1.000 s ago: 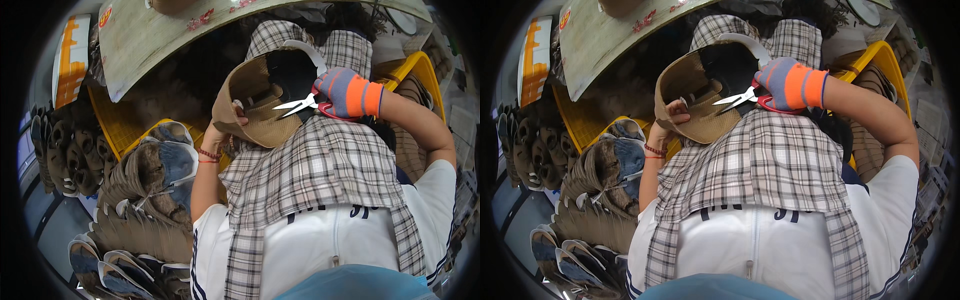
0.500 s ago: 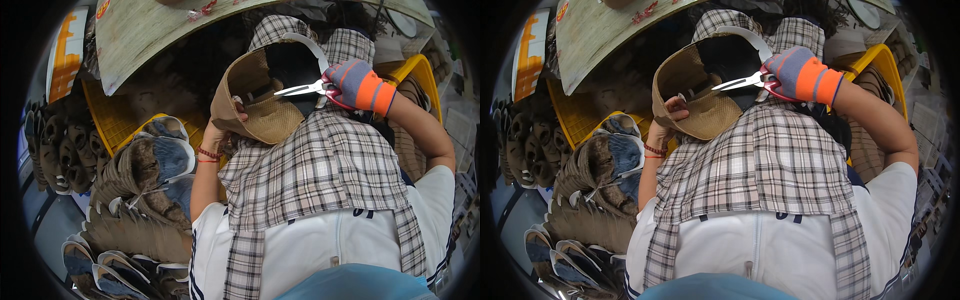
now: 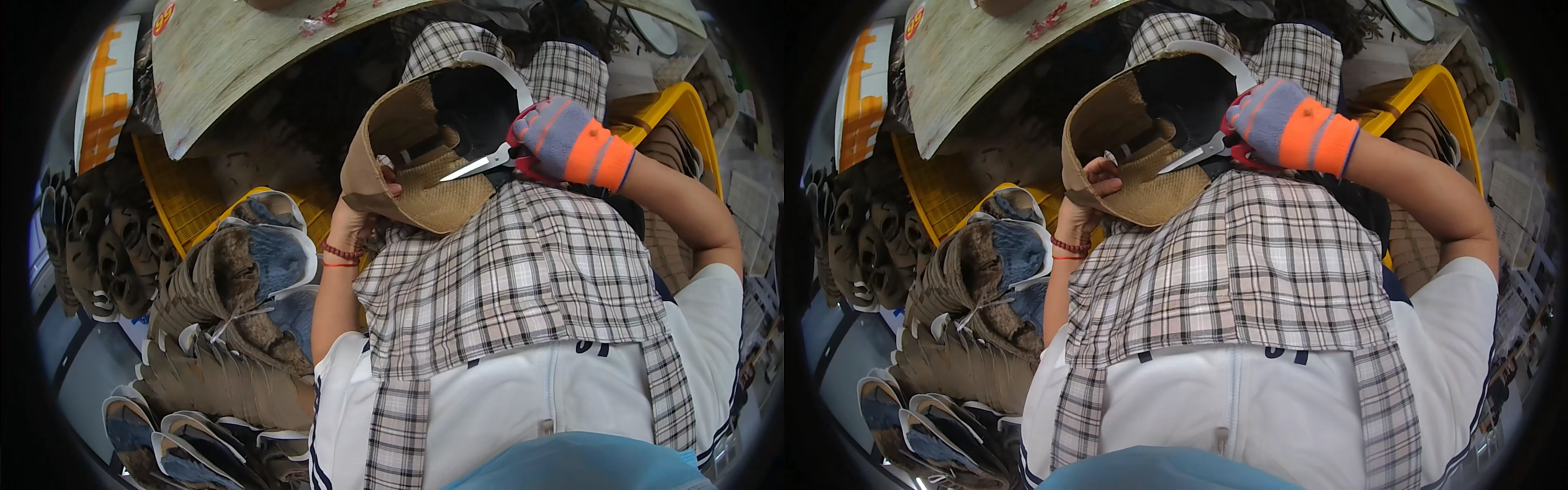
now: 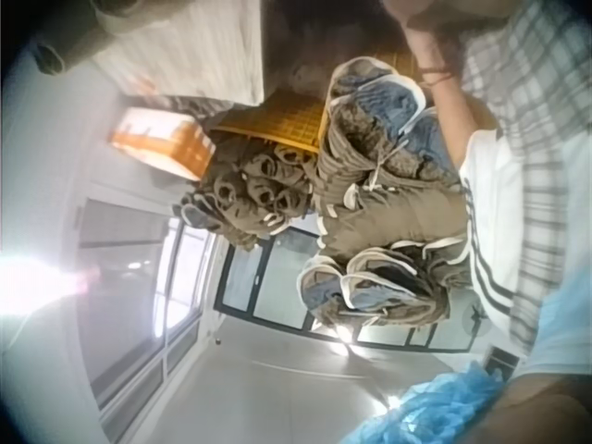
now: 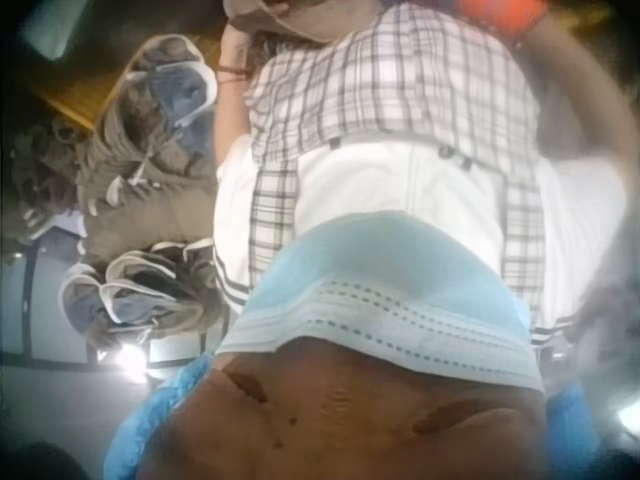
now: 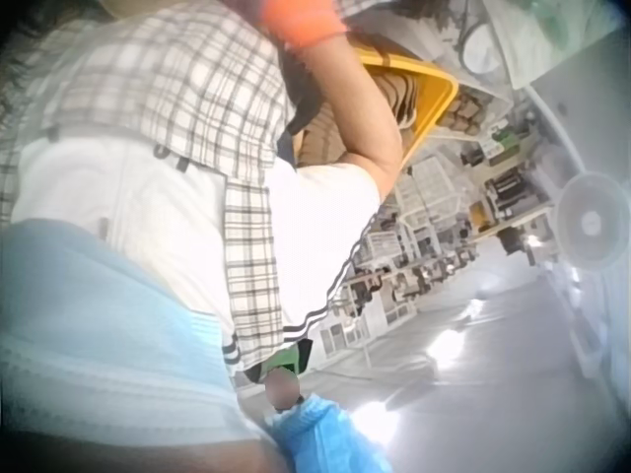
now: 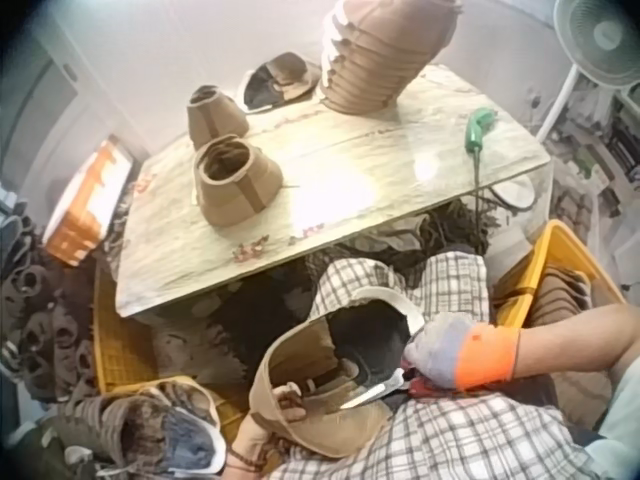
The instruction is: The person sits on the floor and uses scissors to trim excess material from the interior of several brown shoes. They repeatedly pick up a shoe, cut along the inner lining, and place the shoe on a nearby table, continuing the process with multiple units.
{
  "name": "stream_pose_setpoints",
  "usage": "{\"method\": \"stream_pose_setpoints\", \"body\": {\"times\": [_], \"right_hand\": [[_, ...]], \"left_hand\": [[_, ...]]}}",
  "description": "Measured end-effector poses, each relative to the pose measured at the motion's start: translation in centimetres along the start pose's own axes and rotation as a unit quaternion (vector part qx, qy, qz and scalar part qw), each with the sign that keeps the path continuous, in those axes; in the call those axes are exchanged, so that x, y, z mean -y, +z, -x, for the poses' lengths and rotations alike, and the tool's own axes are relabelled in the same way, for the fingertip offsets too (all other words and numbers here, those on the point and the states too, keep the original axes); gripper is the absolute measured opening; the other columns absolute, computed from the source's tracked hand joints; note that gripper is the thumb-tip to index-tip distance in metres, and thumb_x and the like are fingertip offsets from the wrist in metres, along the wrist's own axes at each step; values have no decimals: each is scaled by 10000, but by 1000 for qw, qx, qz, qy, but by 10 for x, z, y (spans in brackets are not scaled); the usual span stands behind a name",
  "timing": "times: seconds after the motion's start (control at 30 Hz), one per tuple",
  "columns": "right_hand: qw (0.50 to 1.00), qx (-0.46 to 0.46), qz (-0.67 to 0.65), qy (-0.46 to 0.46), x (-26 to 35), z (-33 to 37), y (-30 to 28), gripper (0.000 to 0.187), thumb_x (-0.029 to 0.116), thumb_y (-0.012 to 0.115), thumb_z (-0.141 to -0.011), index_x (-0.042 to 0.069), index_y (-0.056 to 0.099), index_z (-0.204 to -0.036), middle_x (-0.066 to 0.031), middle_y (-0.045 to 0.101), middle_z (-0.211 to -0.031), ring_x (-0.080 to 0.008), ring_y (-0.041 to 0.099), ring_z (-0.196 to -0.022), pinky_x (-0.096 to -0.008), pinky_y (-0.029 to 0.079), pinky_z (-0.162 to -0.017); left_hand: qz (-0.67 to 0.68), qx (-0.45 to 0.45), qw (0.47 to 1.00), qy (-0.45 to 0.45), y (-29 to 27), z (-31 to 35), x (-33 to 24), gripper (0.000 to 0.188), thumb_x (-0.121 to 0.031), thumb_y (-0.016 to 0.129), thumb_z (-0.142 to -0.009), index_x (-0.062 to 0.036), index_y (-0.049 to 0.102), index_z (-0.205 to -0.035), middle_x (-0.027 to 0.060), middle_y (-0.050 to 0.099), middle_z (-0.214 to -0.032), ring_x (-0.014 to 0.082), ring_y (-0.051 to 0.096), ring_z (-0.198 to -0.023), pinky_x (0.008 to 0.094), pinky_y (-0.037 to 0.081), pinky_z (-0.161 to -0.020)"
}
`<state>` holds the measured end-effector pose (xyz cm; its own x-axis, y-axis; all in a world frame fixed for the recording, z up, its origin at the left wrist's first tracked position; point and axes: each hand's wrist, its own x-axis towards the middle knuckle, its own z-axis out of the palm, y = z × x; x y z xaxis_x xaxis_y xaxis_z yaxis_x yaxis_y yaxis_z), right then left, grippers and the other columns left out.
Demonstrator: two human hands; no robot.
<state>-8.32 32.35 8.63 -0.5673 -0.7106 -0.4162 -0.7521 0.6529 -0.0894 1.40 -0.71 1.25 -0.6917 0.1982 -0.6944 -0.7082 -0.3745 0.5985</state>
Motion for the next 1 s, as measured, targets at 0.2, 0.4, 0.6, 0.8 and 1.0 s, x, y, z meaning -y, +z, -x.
{"method": "stream_pose_setpoints", "body": {"times": [0.2, 0.4, 0.6, 0.8, 1.0], "right_hand": [[988, -99, -118, -25, -4, 5, -18, 328, 298, 736, -756, 103, 682, -1015, -59, 686, -912, -233, 661, -886, -343, 521, -775], [996, -27, -70, -43, -2, -5, -3, 325, 282, 755, -718, 123, 678, -990, -52, 675, -870, -227, 658, -842, -326, 517, -768], [995, 35, -67, 60, -3, 4, -22, 323, 271, 760, -710, 115, 654, -972, -54, 647, -835, -229, 636, -810, -338, 498, -774], [983, -148, -106, -16, 2, -9, -16, 362, 269, 758, -705, 112, 648, -1012, -70, 632, -936, -257, 601, -912, -362, 465, -831], [997, -72, 2, -14, 28, -42, -21, 234, 251, 715, -739, 117, 693, -930, -34, 679, -876, -195, 641, -874, -314, 479, -752]], "left_hand": [[-4, 10, 1000, -8, -5, -3, 2, 263, 40, 738, -757, -35, 626, -983, 19, 633, -878, 123, 627, -779, 244, 538, -713], [12, -15, 1000, -20, -7, -4, 4, 374, -2, 821, -681, -38, 659, -1017, 48, 664, -936, 155, 657, -829, 313, 578, -660], [29, -32, 999, -31, -4, 0, 3, 399, -7, 826, -682, -15, 658, -1044, 60, 672, -956, 169, 661, -844, 314, 574, -728], [70, -16, 994, -76, -6, -2, 3, 357, 0, 801, -724, 21, 653, -1048, 81, 677, -962, 182, 664, -864, 317, 568, -760], [107, -15, 992, -70, -8, -7, 8, 291, 31, 759, -763, 43, 646, -1030, 89, 671, -951, 193, 662, -856, 319, 563, -786]]}}
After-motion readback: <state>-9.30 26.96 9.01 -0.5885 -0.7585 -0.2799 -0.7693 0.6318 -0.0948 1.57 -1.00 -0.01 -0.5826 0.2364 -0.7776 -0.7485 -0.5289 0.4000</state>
